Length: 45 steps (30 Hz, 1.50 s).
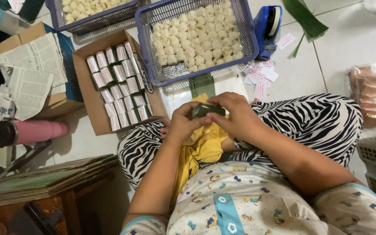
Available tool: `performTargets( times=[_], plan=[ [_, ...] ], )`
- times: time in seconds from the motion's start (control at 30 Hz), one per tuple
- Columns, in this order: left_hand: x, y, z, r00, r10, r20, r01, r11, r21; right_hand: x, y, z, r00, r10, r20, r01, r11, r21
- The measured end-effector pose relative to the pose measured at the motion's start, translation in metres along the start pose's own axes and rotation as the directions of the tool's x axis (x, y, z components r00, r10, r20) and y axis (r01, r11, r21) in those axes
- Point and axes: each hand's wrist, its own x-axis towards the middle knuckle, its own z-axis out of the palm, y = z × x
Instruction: The person sits on the floor wrapping round rice cakes in cut banana leaf pieces, folding the leaf around each cake and placing the wrapped cakes into a cardboard box. They repeatedly take cakes from a basket, wrap them one at a time, and set finished ones into the box.
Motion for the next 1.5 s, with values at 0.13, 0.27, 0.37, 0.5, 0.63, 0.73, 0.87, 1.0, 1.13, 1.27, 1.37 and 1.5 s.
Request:
performTargets(
  times=[0.13,0.27,0.37,0.5,0.63,0.73,0.87,1.0,1.13,1.27,1.37,1.5],
  plan=[
    [0.001,0.002,0.002,1.0,-0.015,-0.007,0.015,0.999,-0.031,-0.002,-0.006,-0.001,0.998,-0.035,-0.045,0.032,0.997,-0.077],
    [-0.001,0.007,0.005,0.994,0.091,0.061,-0.092,0.996,0.007,-0.001,-0.007,-0.001,0.987,-0.152,-0.055,0.142,0.977,-0.157],
    [0.001,0.006,0.011,0.994,0.11,0.001,-0.11,0.994,0.021,-0.002,0.006,0.004,0.97,-0.24,-0.033,0.228,0.949,-0.218],
    [0.004,-0.005,0.014,0.993,0.07,-0.094,-0.072,0.997,-0.018,0.007,0.056,0.01,0.951,-0.309,0.034,0.31,0.94,-0.143],
    [0.014,-0.028,0.012,0.982,-0.08,-0.17,0.04,0.973,-0.229,0.065,0.161,-0.027,0.924,0.22,-0.312,-0.215,0.975,0.053],
    [0.026,-0.045,0.007,0.972,-0.148,-0.184,0.082,0.942,-0.324,0.086,0.229,-0.07,0.646,0.519,-0.56,-0.591,0.804,0.063],
    [0.034,-0.058,-0.003,0.963,-0.192,-0.19,0.112,0.924,-0.366,0.099,0.258,-0.086,0.158,0.985,0.071,-0.882,0.108,0.46],
    [0.038,-0.06,-0.007,0.944,-0.249,-0.215,0.162,0.92,-0.356,0.106,0.258,-0.082,0.249,0.957,0.15,-0.776,0.105,0.621],
    [0.043,-0.058,-0.008,0.943,-0.262,-0.206,0.184,0.925,-0.334,0.106,0.256,-0.075,0.289,0.954,0.08,-0.652,0.135,0.747],
    [0.045,-0.058,-0.009,0.953,-0.242,-0.184,0.168,0.924,-0.344,0.09,0.254,-0.066,0.472,0.881,0.034,-0.447,0.206,0.871],
    [0.045,-0.059,-0.01,0.955,-0.245,-0.166,0.168,0.911,-0.376,0.078,0.251,-0.053,0.375,0.927,0.031,-0.522,0.183,0.833],
    [0.044,-0.062,-0.01,0.952,-0.246,-0.181,0.16,0.907,-0.391,0.077,0.262,-0.038,0.29,0.957,0.005,-0.574,0.17,0.801]
  ],
)
